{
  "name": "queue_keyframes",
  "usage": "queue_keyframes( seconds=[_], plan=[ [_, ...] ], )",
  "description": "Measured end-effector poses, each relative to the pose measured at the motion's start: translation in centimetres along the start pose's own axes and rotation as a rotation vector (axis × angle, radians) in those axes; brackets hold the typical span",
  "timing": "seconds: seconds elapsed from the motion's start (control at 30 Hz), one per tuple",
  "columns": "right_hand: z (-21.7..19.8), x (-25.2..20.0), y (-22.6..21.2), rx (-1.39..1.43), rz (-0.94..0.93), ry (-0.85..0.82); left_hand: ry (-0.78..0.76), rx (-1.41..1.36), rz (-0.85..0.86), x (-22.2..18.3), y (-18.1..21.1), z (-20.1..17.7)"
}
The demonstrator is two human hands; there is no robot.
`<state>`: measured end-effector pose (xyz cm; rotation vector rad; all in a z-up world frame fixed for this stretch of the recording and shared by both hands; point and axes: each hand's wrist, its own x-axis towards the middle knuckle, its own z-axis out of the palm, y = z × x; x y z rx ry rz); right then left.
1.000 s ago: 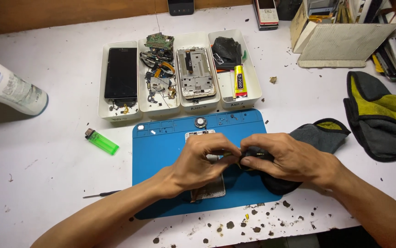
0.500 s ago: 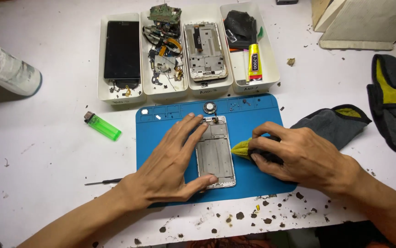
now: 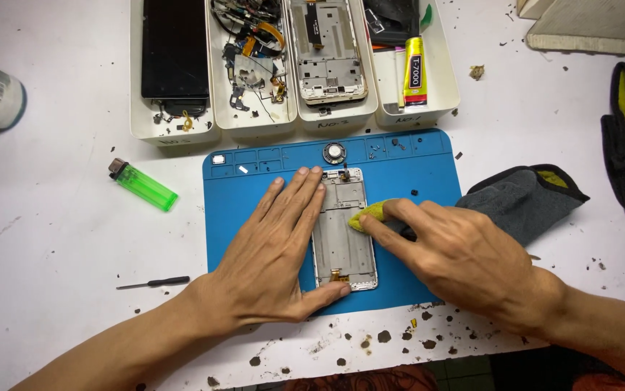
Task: Cleaning the internal frame of a mobile phone and using a metal tool to scrape components
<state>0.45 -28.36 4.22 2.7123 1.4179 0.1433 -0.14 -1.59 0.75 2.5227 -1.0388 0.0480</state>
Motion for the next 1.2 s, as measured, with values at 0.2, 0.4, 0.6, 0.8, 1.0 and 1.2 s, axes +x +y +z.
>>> queue_keyframes(
  seconds=[0.2, 0.4, 0.6, 0.8, 1.0, 1.2],
  plan=[
    [-0.8, -0.4, 0.1, 0.142, -0.06, -0.145, 0.002, -0.004, -0.005, 0.0, -0.1, 0.1],
    [0.4, 0.4, 0.3, 0.077, -0.001, -0.057, -0.008, 0.013, -0.006, 0.1, -0.1, 0.0],
    [-0.9, 0.6, 0.7, 0.14, -0.007, -0.159, 0.0, -0.004, -0.011, 0.1, -0.1, 0.1],
    [-0.2, 0.7, 1.2, 0.13, -0.045, -0.215, 0.01, -0.032, -0.014, 0.1, -0.3, 0.1],
    [0.1, 1.3, 0.9, 0.094, 0.071, -0.09, 0.005, -0.039, -0.012, 0.3, -0.4, -0.1],
    [-0.6, 0.7, 0.7, 0.153, -0.03, -0.2, 0.005, -0.044, -0.012, 0.2, -0.5, -0.1]
  ],
)
